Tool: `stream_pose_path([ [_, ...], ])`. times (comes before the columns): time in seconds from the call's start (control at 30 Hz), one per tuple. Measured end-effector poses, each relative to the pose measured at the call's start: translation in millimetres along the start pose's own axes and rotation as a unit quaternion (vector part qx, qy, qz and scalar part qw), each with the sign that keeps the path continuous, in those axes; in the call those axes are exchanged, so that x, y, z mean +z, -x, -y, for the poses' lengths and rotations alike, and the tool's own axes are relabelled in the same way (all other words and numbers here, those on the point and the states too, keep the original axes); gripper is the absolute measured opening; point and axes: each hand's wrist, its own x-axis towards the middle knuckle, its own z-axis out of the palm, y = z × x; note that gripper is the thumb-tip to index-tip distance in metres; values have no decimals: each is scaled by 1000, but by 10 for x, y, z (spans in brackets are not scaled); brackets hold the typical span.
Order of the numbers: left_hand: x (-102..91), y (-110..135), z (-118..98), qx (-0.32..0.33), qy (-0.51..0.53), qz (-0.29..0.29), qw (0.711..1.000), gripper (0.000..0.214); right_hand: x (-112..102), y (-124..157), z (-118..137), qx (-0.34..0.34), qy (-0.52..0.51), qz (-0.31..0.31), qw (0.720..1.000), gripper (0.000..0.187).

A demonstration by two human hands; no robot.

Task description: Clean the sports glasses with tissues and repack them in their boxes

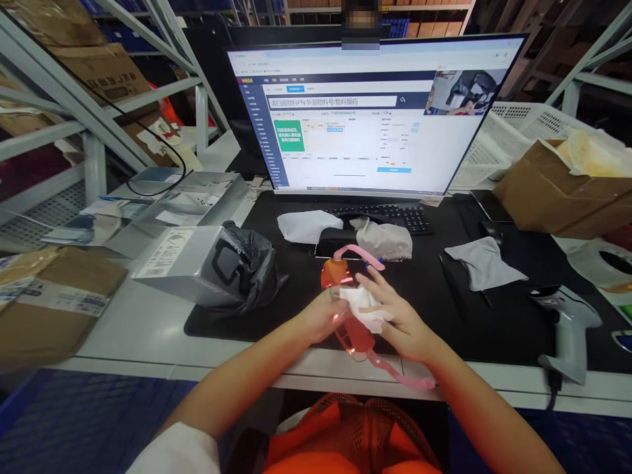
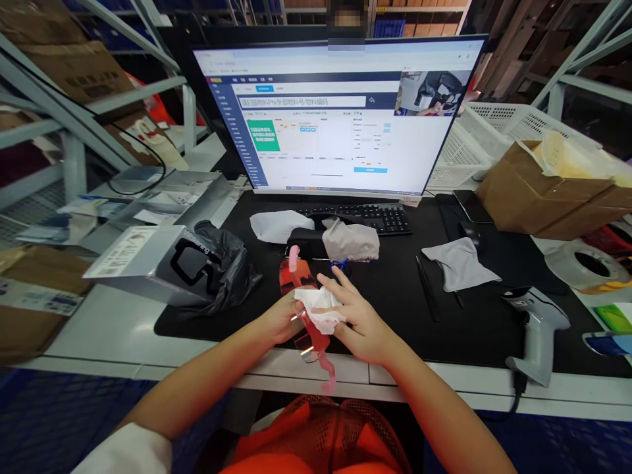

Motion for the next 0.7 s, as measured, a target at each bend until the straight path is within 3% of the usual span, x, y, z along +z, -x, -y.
stream_pose_path([
  [0.13,12,-7,25,-11,17,-8,1000,51,55,-11,-25,-1,-19,-18,1000,39],
  [0.3,93,6,59,-25,44,-39,998,41,111,-15,-8,15,-18,7,1000,39],
  [0.47,111,23,75,-35,58,-13,998,43,139,-38,20,15,-6,11,1000,47],
  [0.57,99,35,86,-26,45,-15,999,44,137,-46,60,40,-57,-4,998,49],
  [0.63,86,35,83,-12,28,-31,999,46,122,-44,74,106,-162,-32,981,52],
  [0.7,66,20,56,21,8,-60,998,47,83,-44,53,196,-302,-106,927,57],
])
